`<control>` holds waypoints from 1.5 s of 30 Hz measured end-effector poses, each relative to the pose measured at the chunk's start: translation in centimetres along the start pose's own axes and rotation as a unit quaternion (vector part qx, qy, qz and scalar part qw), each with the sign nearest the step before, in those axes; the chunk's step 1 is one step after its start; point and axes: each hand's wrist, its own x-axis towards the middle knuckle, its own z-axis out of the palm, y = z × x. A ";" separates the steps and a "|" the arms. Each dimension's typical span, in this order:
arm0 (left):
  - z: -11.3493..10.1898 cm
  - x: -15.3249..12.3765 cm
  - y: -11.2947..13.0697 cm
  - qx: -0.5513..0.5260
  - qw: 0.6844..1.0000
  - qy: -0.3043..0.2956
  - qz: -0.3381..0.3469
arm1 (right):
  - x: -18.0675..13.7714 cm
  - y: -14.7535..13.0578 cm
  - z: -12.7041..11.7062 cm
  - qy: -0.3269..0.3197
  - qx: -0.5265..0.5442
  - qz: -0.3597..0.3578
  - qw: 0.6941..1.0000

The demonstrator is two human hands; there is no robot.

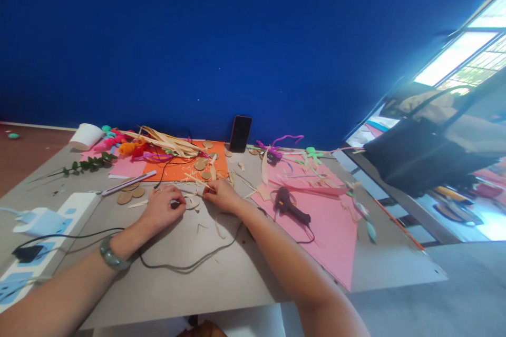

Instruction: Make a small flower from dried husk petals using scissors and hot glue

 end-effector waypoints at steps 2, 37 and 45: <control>0.0 0.0 0.0 0.003 1.000 -0.001 -0.001 | 0.0 0.0 -0.1 -0.006 0.010 -0.004 1.000; 0.3 0.2 -0.9 0.025 1.000 0.016 -0.007 | -1.5 -3.8 -4.1 0.004 -0.037 0.036 0.999; -0.2 0.1 -0.9 0.018 0.999 0.038 -0.003 | -7.5 -0.5 -3.4 -0.017 -0.032 0.079 0.996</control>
